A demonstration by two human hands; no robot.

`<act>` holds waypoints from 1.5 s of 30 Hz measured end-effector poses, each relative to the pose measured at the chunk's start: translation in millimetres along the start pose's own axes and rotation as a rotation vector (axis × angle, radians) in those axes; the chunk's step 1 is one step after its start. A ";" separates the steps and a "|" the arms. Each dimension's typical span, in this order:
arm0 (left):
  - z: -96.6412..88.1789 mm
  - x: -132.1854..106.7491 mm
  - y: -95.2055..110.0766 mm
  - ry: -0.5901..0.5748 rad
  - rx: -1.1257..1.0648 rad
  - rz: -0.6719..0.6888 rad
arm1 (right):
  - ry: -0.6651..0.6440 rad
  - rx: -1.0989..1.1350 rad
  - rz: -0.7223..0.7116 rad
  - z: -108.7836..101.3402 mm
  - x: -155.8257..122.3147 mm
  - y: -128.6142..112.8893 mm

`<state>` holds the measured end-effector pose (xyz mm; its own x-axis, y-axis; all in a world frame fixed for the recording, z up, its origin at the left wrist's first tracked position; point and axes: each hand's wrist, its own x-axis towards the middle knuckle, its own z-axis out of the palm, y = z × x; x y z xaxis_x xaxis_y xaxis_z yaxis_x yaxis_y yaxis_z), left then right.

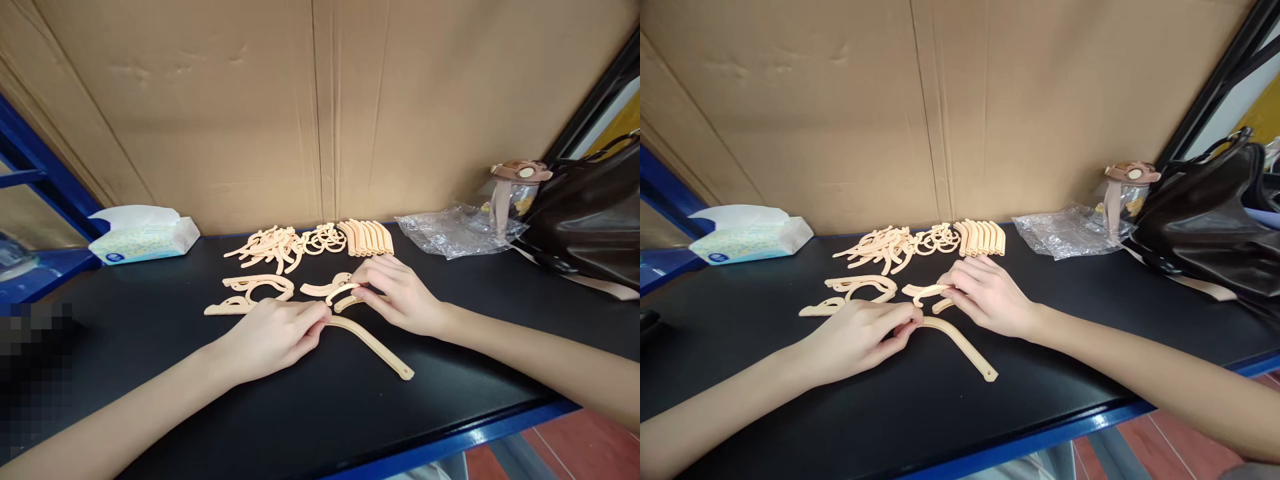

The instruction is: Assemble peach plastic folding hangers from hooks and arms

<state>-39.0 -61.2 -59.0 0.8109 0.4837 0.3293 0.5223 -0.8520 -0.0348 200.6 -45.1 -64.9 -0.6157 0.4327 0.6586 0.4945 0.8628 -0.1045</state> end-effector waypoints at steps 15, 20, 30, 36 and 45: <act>-5.5 3.6 4.5 -0.156 -0.123 -0.128 | -0.032 0.187 0.163 5.2 -7.6 1.3; -6.2 4.7 4.9 -0.192 -0.076 -0.141 | 0.077 0.229 0.160 6.1 -8.1 0.2; -10.4 1.8 8.5 -0.200 -0.225 -0.037 | 0.010 0.116 0.099 2.0 -6.2 2.0; -10.8 1.2 6.7 -0.206 -0.213 -0.041 | 0.017 0.041 0.083 3.8 -7.3 1.1; -8.6 2.5 9.5 -0.229 -0.368 -0.180 | -0.032 -0.016 0.033 2.9 -6.6 0.9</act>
<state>-34.3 -69.8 -50.5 0.7747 0.6270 0.0814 0.5654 -0.7446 0.3547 203.4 -46.4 -71.5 -0.6183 0.4692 0.6305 0.5246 0.8437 -0.1134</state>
